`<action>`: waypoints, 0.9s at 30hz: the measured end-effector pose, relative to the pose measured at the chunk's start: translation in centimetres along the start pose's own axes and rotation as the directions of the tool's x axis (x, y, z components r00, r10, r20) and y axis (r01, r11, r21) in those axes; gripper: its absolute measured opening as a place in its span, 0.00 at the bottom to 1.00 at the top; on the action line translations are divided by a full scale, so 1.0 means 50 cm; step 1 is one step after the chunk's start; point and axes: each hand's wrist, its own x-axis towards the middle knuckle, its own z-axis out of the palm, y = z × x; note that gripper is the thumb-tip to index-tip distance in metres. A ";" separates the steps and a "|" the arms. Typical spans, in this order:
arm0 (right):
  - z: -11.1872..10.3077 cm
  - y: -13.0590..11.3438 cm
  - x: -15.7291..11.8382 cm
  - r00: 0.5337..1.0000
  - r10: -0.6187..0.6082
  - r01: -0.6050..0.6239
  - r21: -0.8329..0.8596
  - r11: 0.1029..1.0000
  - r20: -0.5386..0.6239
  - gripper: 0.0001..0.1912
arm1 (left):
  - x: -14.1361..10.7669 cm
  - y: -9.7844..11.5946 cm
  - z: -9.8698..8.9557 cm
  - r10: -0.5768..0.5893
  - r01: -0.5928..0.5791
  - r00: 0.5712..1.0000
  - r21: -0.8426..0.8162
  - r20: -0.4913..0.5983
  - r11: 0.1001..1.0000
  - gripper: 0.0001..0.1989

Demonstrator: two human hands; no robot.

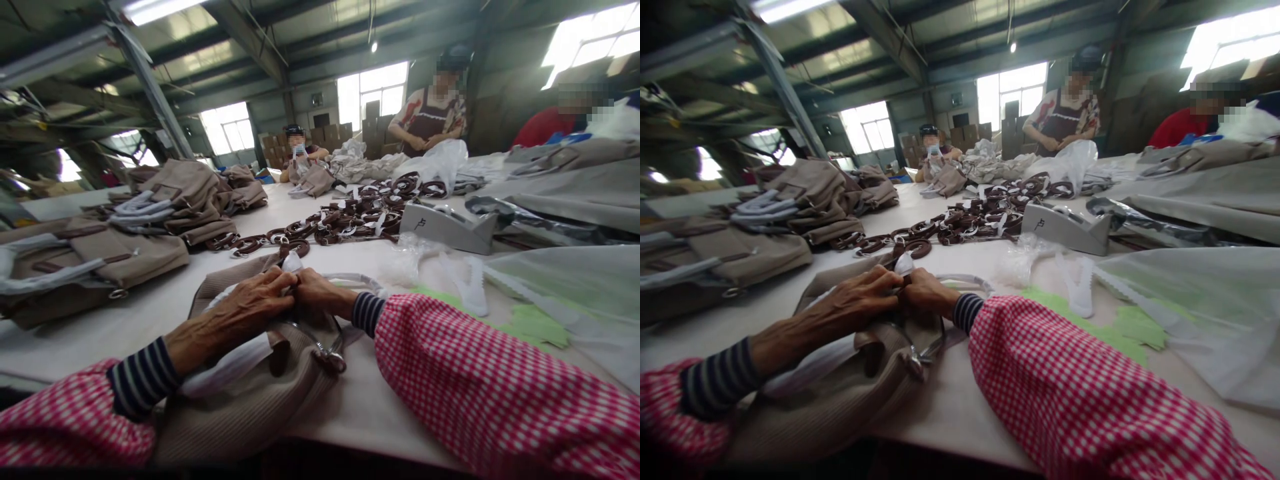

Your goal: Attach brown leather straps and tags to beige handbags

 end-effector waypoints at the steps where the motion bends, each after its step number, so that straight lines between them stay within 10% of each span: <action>1: -0.004 -0.001 -0.010 1.000 0.021 -0.021 0.013 1.000 0.010 0.06 | 0.000 -0.006 0.008 0.017 -0.017 1.000 0.005 -0.019 1.000 0.10; 10: 0.001 -0.029 -0.042 0.989 -0.108 0.043 -0.516 0.856 -0.097 0.13 | -0.012 -0.029 0.034 0.086 -0.086 0.994 0.007 -0.069 0.996 0.07; 19: 0.009 -0.014 -0.039 0.976 -0.126 0.002 -0.572 0.820 -0.177 0.12 | -0.012 -0.030 0.034 0.102 -0.094 0.989 0.079 -0.103 0.992 0.11; 23: 0.013 0.001 -0.036 0.969 -0.246 0.190 -0.641 0.744 0.001 0.11 | -0.014 -0.032 0.037 0.125 -0.122 0.985 0.028 -0.123 0.992 0.14; 27: 0.011 0.033 -0.019 0.858 -0.445 0.487 -0.677 0.551 0.255 0.05 | -0.012 -0.028 0.033 0.122 -0.127 0.985 -0.040 -0.121 0.991 0.13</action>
